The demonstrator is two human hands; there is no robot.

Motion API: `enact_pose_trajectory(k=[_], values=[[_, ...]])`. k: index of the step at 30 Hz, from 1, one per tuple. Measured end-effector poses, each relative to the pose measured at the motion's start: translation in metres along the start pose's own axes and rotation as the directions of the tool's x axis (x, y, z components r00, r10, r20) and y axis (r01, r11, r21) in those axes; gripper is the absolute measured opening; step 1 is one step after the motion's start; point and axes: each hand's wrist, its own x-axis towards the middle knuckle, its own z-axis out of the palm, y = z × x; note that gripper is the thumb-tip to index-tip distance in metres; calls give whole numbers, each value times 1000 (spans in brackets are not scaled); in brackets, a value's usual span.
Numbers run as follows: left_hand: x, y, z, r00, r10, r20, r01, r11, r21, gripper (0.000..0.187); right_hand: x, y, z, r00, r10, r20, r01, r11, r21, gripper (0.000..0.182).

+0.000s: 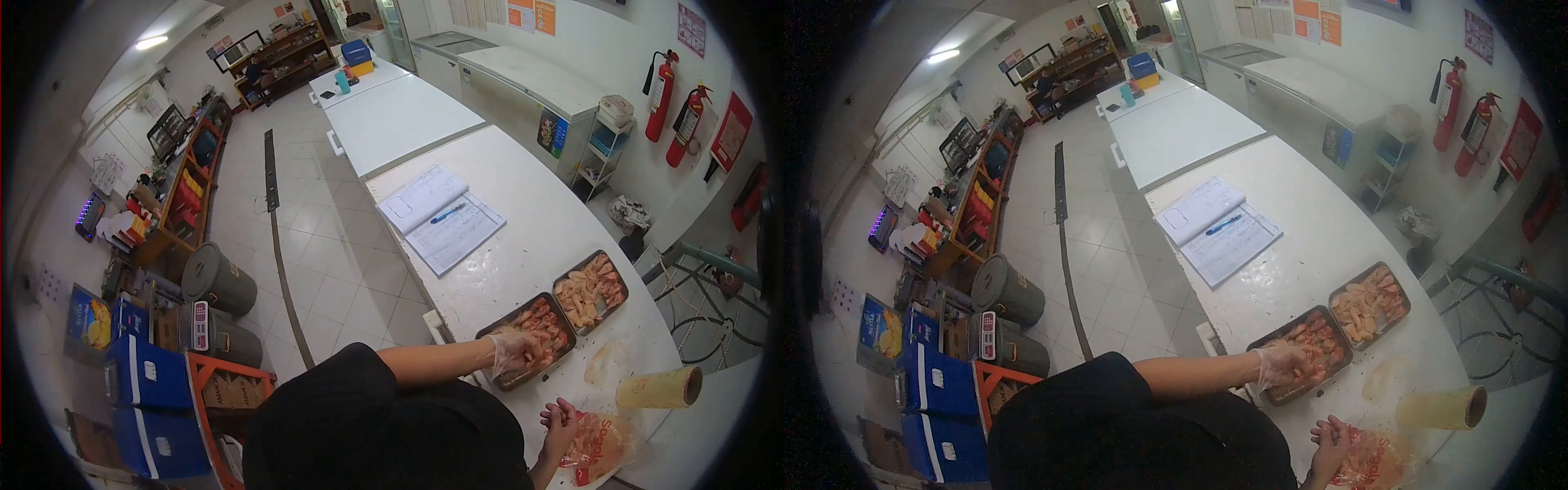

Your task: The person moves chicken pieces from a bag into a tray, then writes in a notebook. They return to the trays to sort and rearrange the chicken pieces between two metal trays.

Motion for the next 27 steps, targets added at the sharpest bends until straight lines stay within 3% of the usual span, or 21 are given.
enact_pose_trajectory(k=[4, 6, 10, 13, 16, 25, 27], values=[[0, -4, 2, 998, 62, 32, -63, 997, 54, 48, -2, -3, 2, 1000, 14, -6, -14, 1000, -5, 28], [7, -5, 0, 997, 54, -46, -56, 998, -40, 44, -3, -3, 3, 1000, 8, -1, -8, 1000, 2, 28], [-5, 1, 8, 996, 57, -65, -60, 997, -42, 32, -3, -5, 4, 1000, 13, 0, -13, 1000, 3, 28], [-23, 7, 30, 997, 78, -23, -78, 997, 24, 23, -1, -1, 4, 1000, 1, 12, -1, 1000, 7, 27], [-21, 9, 29, 992, 100, -81, -93, 992, 86, 20, -1, -3, 5, 1000, -2, 6, 2, 1000, 1, 27], [-9, 8, 16, 984, 78, -161, -90, 994, -66, 14, -1, -8, 8, 1000, -8, 7, 8, 1000, -3, 28], [1, 7, -4, 996, 71, -56, -77, 991, -111, 8, 0, -6, 7, 1000, -10, 9, 10, 1000, 5, 28]])
